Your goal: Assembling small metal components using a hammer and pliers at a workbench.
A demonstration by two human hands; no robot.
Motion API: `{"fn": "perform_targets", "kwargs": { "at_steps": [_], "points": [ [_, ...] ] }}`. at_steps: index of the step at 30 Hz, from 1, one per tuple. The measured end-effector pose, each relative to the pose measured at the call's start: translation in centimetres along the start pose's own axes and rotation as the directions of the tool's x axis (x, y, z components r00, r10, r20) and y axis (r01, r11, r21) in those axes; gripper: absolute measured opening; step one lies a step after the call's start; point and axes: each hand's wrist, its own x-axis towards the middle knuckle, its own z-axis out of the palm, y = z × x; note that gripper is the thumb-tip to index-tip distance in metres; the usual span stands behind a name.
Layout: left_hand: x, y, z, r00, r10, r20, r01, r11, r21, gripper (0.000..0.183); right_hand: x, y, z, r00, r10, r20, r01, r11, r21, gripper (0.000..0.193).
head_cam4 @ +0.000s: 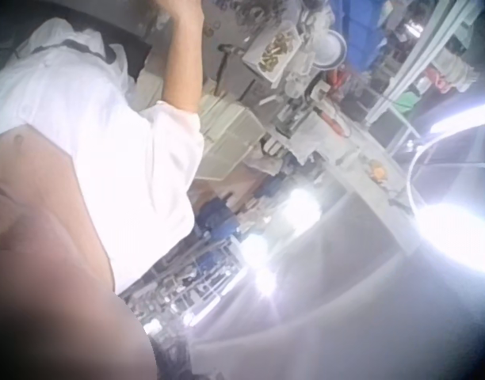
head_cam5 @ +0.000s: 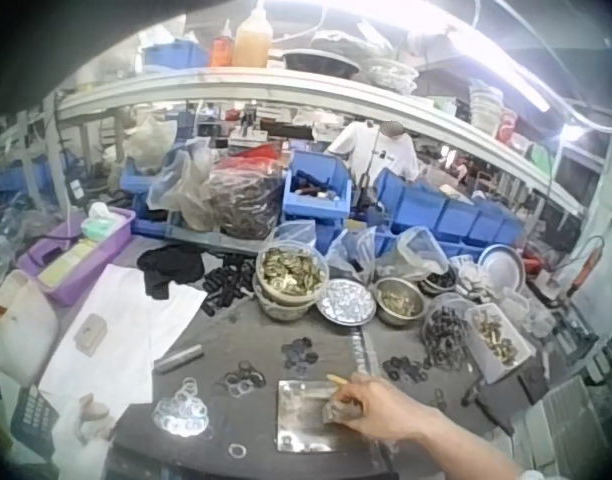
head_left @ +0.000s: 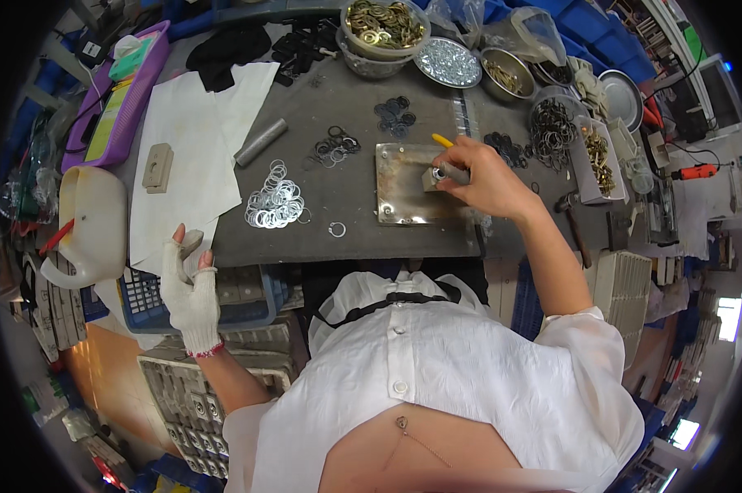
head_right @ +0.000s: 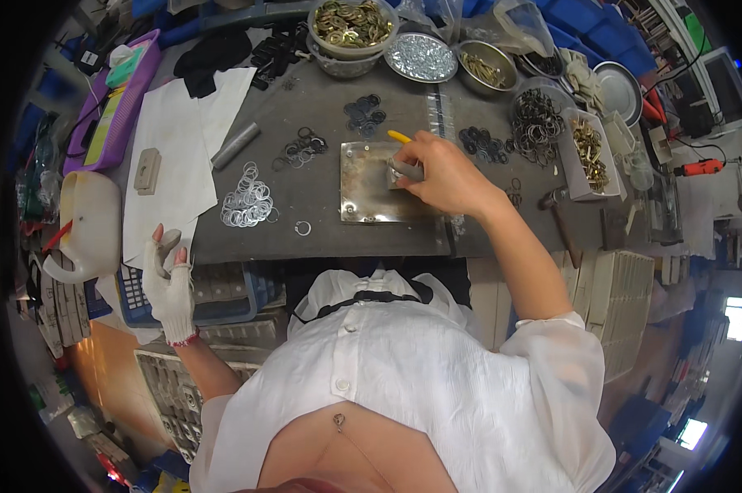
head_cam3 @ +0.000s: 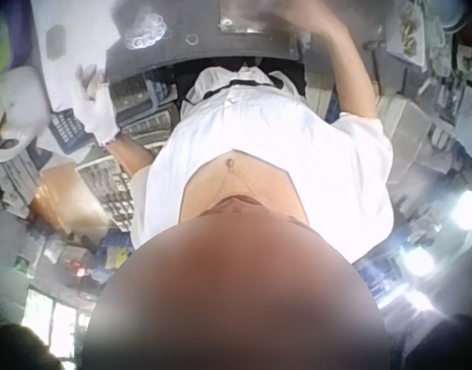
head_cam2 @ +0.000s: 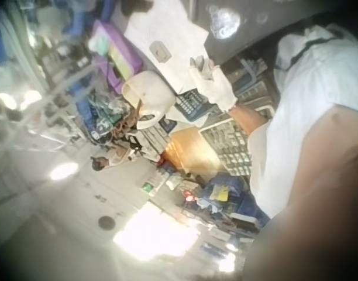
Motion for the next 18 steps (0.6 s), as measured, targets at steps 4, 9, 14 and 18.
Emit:
{"fn": "perform_targets", "kwargs": {
  "at_steps": [4,9,14,18],
  "points": [
    [0.3,0.6,0.4,1.000,-0.020,0.013,0.020,1.000,-0.001,0.051,0.2,1.0,0.4,0.999,0.047,0.012,-0.047,0.998,0.044,0.030],
    [0.5,0.9,0.3,0.999,-0.027,0.025,0.027,0.999,0.020,0.050,0.8,1.1,0.4,1.000,-0.024,0.008,0.022,0.982,0.187,0.030],
    [1.3,1.7,1.4,0.982,0.134,0.136,-0.141,0.989,0.041,0.049,0.7,2.6,0.3,0.999,0.046,0.000,-0.046,0.982,0.181,0.030],
    [2.5,1.5,1.4,0.986,0.000,0.169,0.013,0.997,-0.074,0.053,-0.1,1.4,1.0,0.980,0.198,-0.027,-0.180,0.931,0.318,0.027]
  ]
}}
